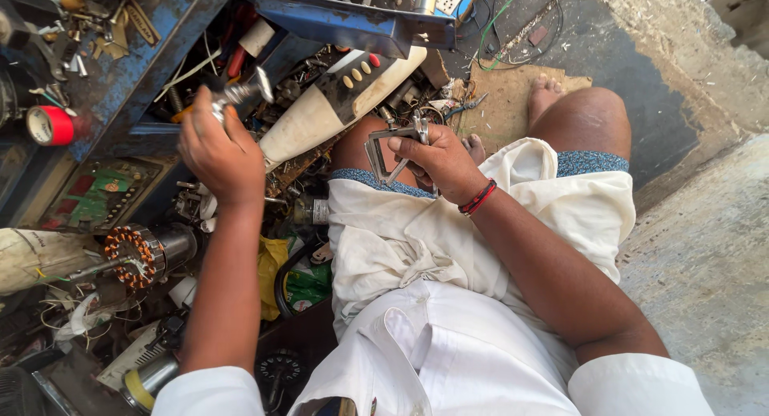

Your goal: The person sits on the ground at a cluttered street-side repair bench and uses a wrench to work on small electric motor and appliance parts. They rummage through a box of components, pick up and turn over parts, and handle a mixer body and motor windings while disassembling or adjusting them.

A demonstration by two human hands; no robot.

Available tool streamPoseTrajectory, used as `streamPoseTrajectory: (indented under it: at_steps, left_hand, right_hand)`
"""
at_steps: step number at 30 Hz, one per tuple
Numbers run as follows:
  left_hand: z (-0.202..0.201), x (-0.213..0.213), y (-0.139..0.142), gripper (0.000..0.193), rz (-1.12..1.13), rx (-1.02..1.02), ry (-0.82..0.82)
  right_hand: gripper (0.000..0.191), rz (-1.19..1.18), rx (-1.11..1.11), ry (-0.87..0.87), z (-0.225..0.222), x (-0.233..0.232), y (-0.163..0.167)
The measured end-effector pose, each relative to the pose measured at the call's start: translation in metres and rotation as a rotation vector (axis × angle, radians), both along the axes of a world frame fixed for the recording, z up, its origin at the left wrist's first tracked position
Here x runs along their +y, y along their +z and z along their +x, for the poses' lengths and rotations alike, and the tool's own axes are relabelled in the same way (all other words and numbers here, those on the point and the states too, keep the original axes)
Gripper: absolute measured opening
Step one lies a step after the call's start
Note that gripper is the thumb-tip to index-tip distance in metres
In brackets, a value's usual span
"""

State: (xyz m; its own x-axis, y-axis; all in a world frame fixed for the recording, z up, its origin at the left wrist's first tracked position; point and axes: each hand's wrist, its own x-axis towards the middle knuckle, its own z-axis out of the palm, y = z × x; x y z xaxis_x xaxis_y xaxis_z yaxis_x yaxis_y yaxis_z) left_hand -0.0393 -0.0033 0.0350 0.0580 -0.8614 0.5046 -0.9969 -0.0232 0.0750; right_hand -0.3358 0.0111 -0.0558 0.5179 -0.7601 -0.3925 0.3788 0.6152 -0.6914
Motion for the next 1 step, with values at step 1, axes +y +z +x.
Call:
streamPoseTrajectory:
  at_steps: [1]
  left_hand:
    - [0.0005,-0.0033,0.0122,0.039,-0.006,0.001,0.004]
  right_hand:
    - [0.017,0.016,-0.002,0.001,0.0003,0.0001,0.0009]
